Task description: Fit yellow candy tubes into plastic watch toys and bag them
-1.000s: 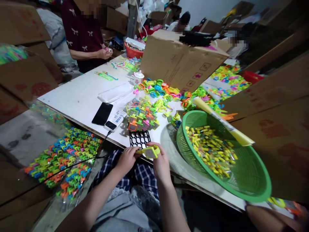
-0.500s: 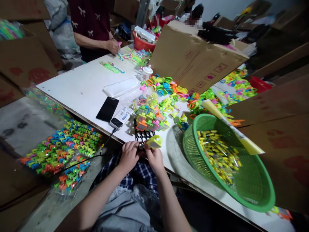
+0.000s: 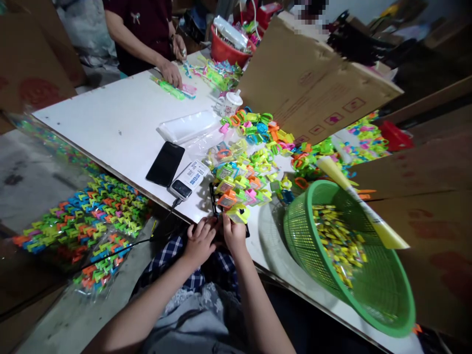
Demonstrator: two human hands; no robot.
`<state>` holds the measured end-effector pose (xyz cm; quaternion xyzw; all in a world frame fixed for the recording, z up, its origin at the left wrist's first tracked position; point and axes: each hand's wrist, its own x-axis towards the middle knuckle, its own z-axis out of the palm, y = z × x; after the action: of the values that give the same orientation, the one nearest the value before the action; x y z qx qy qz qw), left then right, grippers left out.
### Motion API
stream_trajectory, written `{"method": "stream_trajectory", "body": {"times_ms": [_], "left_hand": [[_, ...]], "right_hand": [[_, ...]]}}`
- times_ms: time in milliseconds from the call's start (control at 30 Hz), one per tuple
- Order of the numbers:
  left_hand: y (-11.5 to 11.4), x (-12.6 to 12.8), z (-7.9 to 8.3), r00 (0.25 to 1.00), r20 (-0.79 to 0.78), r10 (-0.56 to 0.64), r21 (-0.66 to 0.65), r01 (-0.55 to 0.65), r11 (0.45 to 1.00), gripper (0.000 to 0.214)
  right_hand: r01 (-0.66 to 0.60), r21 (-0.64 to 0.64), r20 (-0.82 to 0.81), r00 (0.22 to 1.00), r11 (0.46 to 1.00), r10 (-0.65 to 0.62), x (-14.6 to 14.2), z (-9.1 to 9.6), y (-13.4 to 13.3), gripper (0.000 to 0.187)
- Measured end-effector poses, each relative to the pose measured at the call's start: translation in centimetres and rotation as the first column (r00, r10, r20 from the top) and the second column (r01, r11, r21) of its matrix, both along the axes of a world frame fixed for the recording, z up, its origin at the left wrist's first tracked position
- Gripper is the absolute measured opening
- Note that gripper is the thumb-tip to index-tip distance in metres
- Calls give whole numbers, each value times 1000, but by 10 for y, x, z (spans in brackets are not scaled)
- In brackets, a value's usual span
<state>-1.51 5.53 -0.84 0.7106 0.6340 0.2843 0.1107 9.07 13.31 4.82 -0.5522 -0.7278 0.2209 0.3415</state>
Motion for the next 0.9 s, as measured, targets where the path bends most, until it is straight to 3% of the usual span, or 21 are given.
{"method": "stream_trajectory", "body": {"times_ms": [367, 600, 733, 900], "left_hand": [[-1, 2, -7, 1000, -20, 6, 2, -6, 1000, 53], [-1, 2, -7, 999, -34, -7, -31, 6, 1000, 47], [-1, -2, 3, 1000, 3, -15, -41, 15, 999, 47], [11, -12, 30, 987, 121, 107, 180, -128, 975, 44]], "right_hand": [[-83, 130, 85, 994, 988, 72, 9, -9, 0, 24], [-76, 29, 57, 996, 997, 74, 8, -15, 0, 25], [-85, 57, 58, 995, 995, 82, 9, -16, 0, 23], [-172, 107, 23, 985, 979, 170, 9, -19, 1, 20]]}}
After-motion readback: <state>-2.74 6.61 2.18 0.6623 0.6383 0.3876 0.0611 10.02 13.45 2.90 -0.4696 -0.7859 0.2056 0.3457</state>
